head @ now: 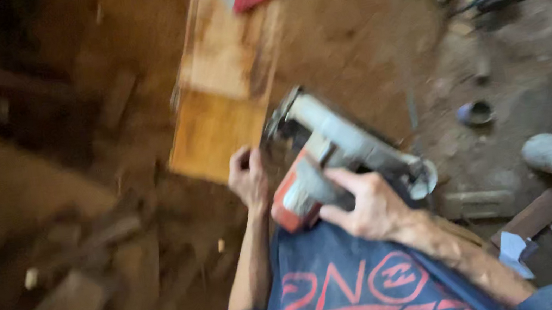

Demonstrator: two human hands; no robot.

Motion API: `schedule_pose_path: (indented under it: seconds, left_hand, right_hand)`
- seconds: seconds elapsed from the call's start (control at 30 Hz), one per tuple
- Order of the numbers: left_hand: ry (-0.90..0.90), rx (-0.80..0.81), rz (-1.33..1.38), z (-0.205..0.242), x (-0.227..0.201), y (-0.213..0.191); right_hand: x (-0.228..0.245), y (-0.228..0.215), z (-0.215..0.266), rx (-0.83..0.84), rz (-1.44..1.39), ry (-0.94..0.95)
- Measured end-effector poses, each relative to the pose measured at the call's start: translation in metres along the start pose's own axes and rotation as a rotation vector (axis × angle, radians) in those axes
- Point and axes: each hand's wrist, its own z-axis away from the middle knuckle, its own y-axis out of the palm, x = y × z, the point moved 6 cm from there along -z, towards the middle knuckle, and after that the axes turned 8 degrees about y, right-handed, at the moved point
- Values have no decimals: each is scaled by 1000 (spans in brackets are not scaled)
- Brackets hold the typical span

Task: The person uses a circular saw to cut a small wooden board, then uses an electric sander to smooth the edges and surfaces of the cut piece. The person handles the wood and tools directly, moving the board between cutting and sanding operations.

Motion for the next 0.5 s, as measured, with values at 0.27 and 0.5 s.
schedule_pose_path:
  seconds: [0.27,0.5]
  left_hand:
    - [-153,-88,62,5,-7,9]
    - [-395,38,189,-13,-17,35]
  right_hand:
    - [-10,-29,-51,172,-86,-16]
    - [-15,-23,-87,270,-98,-53]
